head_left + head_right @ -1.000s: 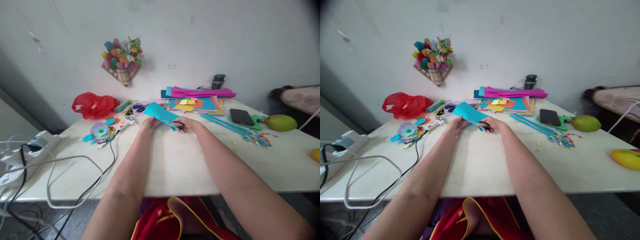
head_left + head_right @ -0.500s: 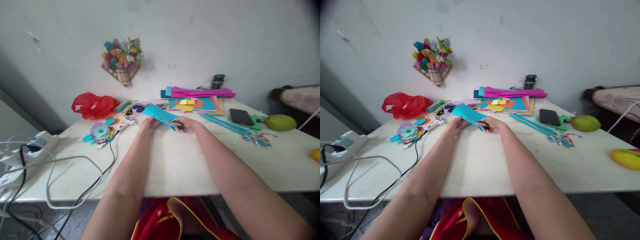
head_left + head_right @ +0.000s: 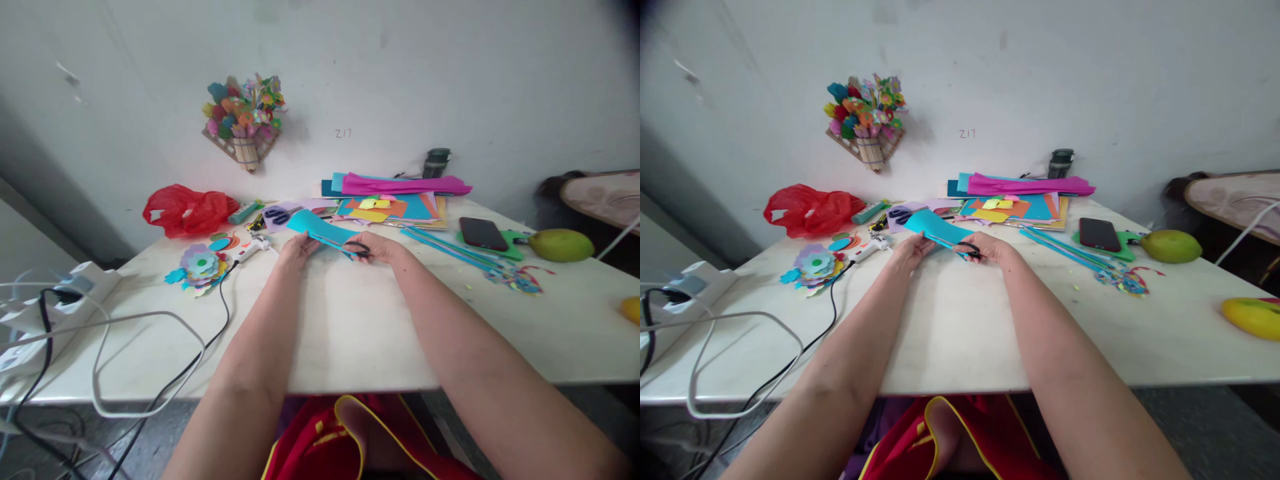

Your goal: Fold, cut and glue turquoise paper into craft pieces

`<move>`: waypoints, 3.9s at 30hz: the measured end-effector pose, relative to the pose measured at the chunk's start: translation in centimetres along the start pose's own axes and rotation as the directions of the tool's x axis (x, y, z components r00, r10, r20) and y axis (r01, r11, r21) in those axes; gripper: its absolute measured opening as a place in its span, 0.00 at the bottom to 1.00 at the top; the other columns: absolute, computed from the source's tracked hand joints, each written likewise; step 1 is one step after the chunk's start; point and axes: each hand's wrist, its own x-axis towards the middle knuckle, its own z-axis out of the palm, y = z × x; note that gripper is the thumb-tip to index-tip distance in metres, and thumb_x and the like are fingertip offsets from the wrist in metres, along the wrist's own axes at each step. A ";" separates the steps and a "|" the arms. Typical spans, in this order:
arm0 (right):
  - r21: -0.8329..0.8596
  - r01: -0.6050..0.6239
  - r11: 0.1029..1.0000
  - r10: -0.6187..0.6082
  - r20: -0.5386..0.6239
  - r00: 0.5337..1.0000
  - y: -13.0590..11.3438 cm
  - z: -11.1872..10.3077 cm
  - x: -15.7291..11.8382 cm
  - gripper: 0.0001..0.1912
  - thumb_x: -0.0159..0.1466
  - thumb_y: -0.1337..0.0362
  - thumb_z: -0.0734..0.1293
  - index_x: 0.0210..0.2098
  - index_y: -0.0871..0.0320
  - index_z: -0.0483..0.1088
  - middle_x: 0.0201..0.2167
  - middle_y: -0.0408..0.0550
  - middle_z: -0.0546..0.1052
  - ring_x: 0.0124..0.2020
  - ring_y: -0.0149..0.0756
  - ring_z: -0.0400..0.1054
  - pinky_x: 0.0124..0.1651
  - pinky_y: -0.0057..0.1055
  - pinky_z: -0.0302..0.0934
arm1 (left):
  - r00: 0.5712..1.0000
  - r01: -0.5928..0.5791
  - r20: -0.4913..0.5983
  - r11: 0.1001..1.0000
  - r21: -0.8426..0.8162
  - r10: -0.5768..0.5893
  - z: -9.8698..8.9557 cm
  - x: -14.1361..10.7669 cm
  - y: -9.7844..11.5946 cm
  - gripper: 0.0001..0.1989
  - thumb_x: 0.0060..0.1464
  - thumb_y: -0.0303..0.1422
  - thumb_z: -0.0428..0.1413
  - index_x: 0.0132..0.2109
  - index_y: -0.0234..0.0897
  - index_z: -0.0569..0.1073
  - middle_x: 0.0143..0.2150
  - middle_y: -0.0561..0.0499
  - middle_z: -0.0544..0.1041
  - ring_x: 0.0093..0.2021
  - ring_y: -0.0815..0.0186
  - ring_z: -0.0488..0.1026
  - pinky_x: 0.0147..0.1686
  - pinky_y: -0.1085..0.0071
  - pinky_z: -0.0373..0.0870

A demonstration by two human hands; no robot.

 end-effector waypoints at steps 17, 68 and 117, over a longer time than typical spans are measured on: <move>0.055 -0.008 0.998 0.005 0.047 0.999 0.3 -0.3 -0.1 0.10 0.54 0.61 0.68 0.27 0.63 0.67 0.16 0.43 0.70 0.10 0.21 0.56 0.11 0.19 0.48 | 1.000 -0.021 0.012 1.000 -0.020 0.021 0.0 -0.1 0.0 0.04 0.53 0.23 0.52 0.32 0.32 0.69 0.26 0.48 0.77 0.32 0.64 0.77 0.45 0.61 0.72; -0.035 0.045 0.998 -0.045 0.001 0.999 0.5 -0.3 0.4 0.13 0.52 0.58 0.69 0.27 0.63 0.68 0.14 0.40 0.67 0.10 0.21 0.53 0.12 0.21 0.44 | 1.000 0.005 0.013 1.000 0.004 -0.005 0.1 -0.1 0.1 0.05 0.54 0.23 0.50 0.35 0.31 0.71 0.27 0.47 0.77 0.34 0.63 0.77 0.47 0.61 0.71; 0.052 0.051 0.997 -0.054 0.060 0.997 1.5 -0.7 1.0 0.16 0.53 0.54 0.68 0.23 0.60 0.64 0.13 0.39 0.65 0.11 0.23 0.56 0.11 0.23 0.45 | 0.994 -0.097 0.051 0.995 0.005 0.096 -0.3 0.2 -0.4 0.07 0.52 0.24 0.54 0.27 0.34 0.65 0.24 0.52 0.75 0.28 0.68 0.75 0.46 0.58 0.70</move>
